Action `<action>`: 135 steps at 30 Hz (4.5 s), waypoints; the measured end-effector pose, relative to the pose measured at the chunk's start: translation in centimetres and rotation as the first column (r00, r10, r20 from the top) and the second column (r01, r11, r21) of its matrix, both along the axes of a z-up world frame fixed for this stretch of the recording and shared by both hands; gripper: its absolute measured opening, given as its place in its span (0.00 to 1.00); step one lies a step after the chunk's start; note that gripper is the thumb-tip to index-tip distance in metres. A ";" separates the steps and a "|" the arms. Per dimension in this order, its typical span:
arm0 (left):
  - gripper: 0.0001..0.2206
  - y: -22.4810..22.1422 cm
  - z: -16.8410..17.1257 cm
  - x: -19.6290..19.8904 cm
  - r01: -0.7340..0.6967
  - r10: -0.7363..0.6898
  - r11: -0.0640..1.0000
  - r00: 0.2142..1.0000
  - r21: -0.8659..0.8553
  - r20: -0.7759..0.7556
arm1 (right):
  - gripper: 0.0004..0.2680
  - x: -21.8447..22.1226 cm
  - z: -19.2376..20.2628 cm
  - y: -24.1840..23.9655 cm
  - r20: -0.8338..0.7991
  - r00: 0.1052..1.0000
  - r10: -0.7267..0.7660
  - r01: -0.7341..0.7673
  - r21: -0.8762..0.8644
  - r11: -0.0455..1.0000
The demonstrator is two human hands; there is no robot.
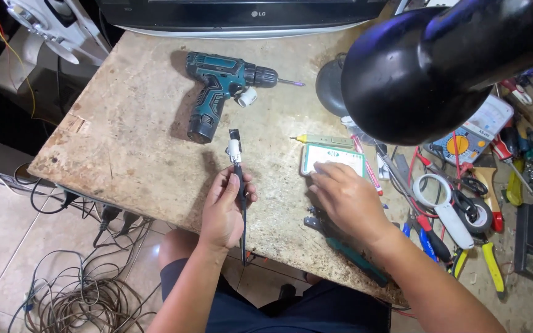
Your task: Insulating wire connections by selecting and applying small plastic sleeves or connectors from a storage box at a repair bench.
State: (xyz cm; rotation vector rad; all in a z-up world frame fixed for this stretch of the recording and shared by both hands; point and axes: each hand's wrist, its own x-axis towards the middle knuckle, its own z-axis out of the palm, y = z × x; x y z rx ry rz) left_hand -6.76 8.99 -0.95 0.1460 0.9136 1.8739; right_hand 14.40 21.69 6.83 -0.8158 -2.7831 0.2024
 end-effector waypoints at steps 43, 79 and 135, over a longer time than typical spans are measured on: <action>0.11 0.7 2.0 2.0 0.148 -0.176 0.979 0.960 -0.140 -0.217 | 0.07 3.5 3.2 6.2 -0.181 0.959 -0.218 0.173 -0.236 0.956; 0.13 12.2 0.0 0.6 -0.153 -0.323 0.931 0.075 -0.331 -0.943 | 0.11 1.7 4.9 8.2 -0.022 0.980 -0.198 0.191 -0.180 0.965; 0.12 11.5 2.2 1.5 0.004 -0.125 0.991 0.422 -0.136 -0.898 | 0.08 5.9 -1.0 3.0 -0.259 0.898 -0.357 0.316 -0.188 0.930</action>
